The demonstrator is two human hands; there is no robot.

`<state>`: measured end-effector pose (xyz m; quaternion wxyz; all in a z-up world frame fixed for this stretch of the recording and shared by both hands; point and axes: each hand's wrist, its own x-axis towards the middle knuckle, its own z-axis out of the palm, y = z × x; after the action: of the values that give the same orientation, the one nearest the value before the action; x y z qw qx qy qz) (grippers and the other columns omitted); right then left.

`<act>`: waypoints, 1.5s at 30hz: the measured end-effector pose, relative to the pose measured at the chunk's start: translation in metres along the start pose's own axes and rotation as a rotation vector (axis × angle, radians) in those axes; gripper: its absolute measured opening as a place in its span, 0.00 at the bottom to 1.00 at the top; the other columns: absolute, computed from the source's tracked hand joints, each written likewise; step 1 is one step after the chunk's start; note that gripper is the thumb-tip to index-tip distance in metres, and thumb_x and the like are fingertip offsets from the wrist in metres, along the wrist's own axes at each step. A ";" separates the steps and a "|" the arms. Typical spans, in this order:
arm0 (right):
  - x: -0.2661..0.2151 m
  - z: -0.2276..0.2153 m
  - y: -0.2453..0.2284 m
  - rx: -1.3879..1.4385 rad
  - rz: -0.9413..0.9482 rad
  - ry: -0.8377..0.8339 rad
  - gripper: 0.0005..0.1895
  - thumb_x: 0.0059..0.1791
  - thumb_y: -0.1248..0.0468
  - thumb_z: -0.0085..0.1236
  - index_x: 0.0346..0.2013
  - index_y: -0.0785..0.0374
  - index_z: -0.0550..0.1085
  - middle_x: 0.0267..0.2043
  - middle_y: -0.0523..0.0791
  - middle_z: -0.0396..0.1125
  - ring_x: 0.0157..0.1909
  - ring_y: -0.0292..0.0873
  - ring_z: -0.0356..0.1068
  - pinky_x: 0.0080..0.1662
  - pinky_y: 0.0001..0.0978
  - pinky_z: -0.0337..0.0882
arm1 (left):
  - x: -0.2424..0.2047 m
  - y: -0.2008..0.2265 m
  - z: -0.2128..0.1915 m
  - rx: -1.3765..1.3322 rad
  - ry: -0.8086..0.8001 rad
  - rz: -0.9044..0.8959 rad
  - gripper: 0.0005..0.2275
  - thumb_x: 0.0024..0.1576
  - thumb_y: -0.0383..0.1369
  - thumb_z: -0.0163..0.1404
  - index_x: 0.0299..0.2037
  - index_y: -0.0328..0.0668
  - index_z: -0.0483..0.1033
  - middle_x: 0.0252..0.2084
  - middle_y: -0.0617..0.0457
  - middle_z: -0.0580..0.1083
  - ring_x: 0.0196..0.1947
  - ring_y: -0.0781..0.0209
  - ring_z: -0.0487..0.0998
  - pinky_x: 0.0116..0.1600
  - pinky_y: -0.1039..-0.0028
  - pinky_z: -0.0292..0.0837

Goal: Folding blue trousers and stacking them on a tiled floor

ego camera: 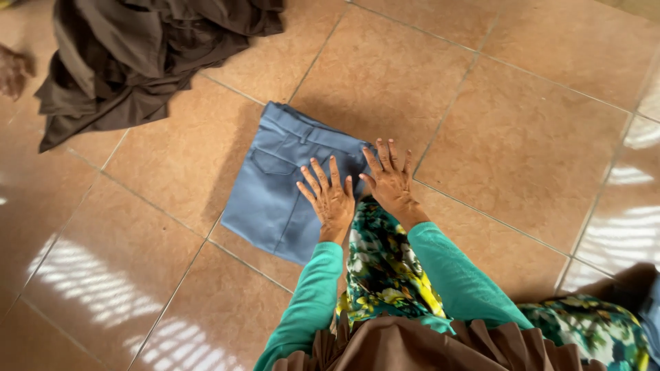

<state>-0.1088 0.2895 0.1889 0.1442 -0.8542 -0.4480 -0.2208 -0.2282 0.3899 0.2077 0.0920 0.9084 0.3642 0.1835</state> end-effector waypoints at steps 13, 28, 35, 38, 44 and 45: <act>-0.078 -0.020 0.108 0.002 0.353 -0.151 0.36 0.54 0.43 0.50 0.74 0.51 0.59 0.78 0.53 0.48 0.77 0.61 0.47 0.67 0.74 0.44 | -0.012 0.111 0.044 0.067 0.055 0.291 0.27 0.66 0.47 0.41 0.75 0.52 0.54 0.77 0.37 0.48 0.78 0.32 0.39 0.74 0.37 0.25; -0.156 -0.085 0.189 -0.050 0.793 -0.489 0.37 0.56 0.38 0.36 0.78 0.41 0.46 0.80 0.50 0.43 0.81 0.55 0.38 0.72 0.68 0.33 | -0.060 0.217 0.106 0.066 -0.273 0.485 0.31 0.65 0.51 0.39 0.77 0.55 0.47 0.79 0.40 0.39 0.78 0.33 0.32 0.73 0.36 0.17; -0.171 -0.116 0.203 -0.072 0.870 -0.500 0.36 0.57 0.37 0.35 0.77 0.41 0.47 0.80 0.48 0.43 0.81 0.52 0.38 0.72 0.67 0.34 | -0.069 0.259 0.083 0.061 -0.474 0.520 0.30 0.66 0.51 0.35 0.76 0.55 0.46 0.80 0.41 0.35 0.78 0.36 0.25 0.72 0.38 0.11; -0.195 -0.144 0.218 -0.100 0.952 -0.467 0.35 0.57 0.38 0.34 0.77 0.42 0.48 0.79 0.48 0.44 0.80 0.52 0.39 0.72 0.67 0.36 | -0.091 0.297 0.080 0.011 -0.565 0.590 0.29 0.66 0.50 0.34 0.76 0.54 0.46 0.80 0.42 0.33 0.77 0.36 0.23 0.72 0.38 0.09; -0.278 -0.183 0.253 -0.164 1.130 -0.410 0.36 0.57 0.37 0.36 0.77 0.43 0.49 0.78 0.49 0.46 0.80 0.54 0.40 0.71 0.69 0.37 | -0.157 0.370 0.070 -0.034 -0.600 0.832 0.29 0.66 0.49 0.34 0.76 0.52 0.49 0.80 0.42 0.37 0.78 0.36 0.27 0.74 0.38 0.15; -0.290 -0.191 0.257 -0.193 1.149 -0.409 0.36 0.57 0.38 0.37 0.77 0.43 0.49 0.78 0.49 0.47 0.80 0.54 0.41 0.71 0.68 0.38 | -0.171 0.380 0.071 -0.035 -0.588 0.877 0.28 0.65 0.49 0.34 0.75 0.51 0.50 0.80 0.42 0.38 0.78 0.36 0.29 0.74 0.38 0.18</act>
<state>-0.0884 -0.1421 0.1935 0.0736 -0.9932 0.0873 0.0209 -0.0753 -0.0041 0.2119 0.1202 0.9869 -0.0943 -0.0519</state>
